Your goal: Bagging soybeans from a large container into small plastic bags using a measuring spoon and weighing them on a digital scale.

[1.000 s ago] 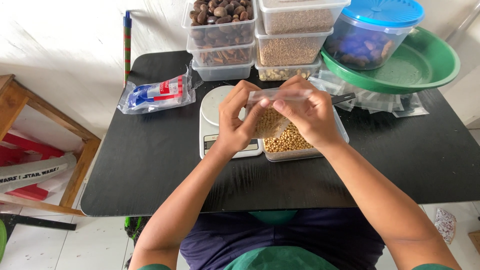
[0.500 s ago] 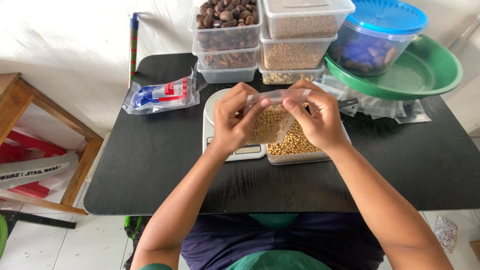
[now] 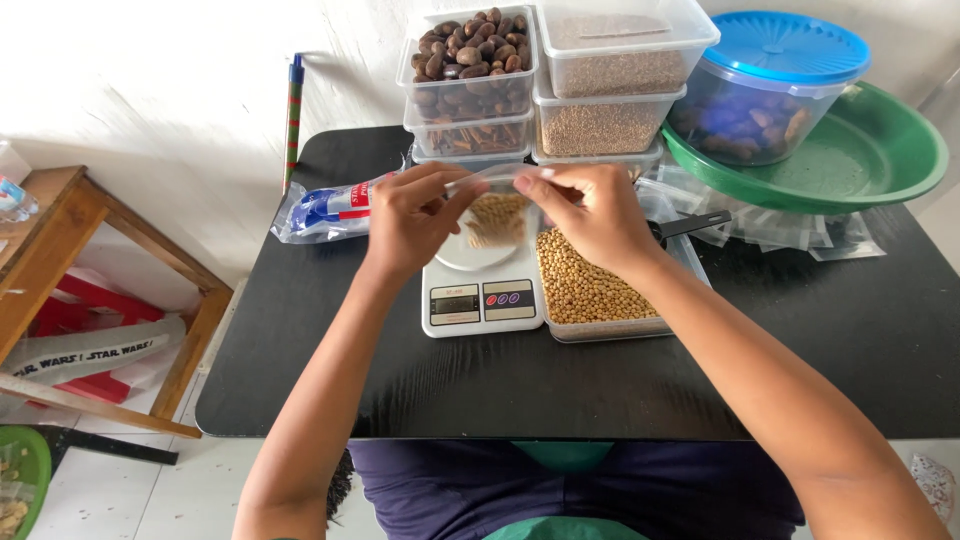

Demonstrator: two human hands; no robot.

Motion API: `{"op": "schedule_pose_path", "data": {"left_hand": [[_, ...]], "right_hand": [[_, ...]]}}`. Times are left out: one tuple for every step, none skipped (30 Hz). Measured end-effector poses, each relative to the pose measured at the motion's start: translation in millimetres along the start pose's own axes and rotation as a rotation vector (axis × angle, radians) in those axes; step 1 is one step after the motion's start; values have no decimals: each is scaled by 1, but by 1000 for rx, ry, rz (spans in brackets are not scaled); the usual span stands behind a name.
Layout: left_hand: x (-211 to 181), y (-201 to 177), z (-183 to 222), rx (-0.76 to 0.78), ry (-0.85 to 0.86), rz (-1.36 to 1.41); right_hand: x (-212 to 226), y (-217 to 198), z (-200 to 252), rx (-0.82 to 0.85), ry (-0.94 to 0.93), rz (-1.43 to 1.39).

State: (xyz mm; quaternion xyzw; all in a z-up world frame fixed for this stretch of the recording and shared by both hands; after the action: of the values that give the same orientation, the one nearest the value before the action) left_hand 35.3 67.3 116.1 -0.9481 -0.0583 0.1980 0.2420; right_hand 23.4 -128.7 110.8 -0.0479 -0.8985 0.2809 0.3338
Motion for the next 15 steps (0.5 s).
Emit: {"op": "schedule_pose_path", "data": {"left_hand": [[3, -3, 3, 3, 0, 0], [5, -6, 7, -6, -8, -65], [8, -9, 11, -16, -17, -131], [11, -11, 15, -16, -19, -130], [13, -13, 18, -11, -11, -198], [14, -16, 21, -5, -3, -268], [12, -16, 24, -5, -5, -268], [9, -16, 25, 9, 7, -321], [6, -16, 27, 24, 19, -374], [13, -13, 35, 25, 18, -374], [19, -10, 43, 13, 26, -466], [24, -7, 51, 2, 35, -557], [28, -4, 57, 3, 34, -556], [33, 0, 63, 33, 23, -574], [38, 5, 69, 63, 12, -591]], "right_hand": [[-2, 1, -1, -3, 1, -1], [-5, 4, -2, 18, 22, -3], [-8, 7, -4, 38, 42, -4], [-1, 8, -3, 40, 44, -5], [6, 10, -3, 62, 53, 29], [13, 12, -4, 85, 60, 63], [8, 14, -3, 86, 61, 61], [3, 19, -3, 117, 73, 72], [-3, 23, -2, 148, 86, 82], [-4, 23, 0, 148, 87, 81], [-7, 25, 1, 183, 123, 92], [-11, 28, 4, 218, 160, 104], [-17, 30, 5, 218, 161, 103], [-26, 34, 7, 250, 203, 113], [-35, 38, 10, 282, 244, 122]]}}
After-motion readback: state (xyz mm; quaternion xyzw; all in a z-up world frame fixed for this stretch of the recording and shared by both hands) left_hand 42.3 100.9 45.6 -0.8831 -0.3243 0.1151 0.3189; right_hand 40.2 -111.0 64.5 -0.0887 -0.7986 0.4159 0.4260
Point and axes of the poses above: each hand's wrist, its own z-axis away from the middle knuckle, its own y-axis out of the palm, x = y × z, the point moved 6 cm from there along -z, towards the middle knuckle, and after that the axes turned 11 degrees about x, right-handed, at the moved point
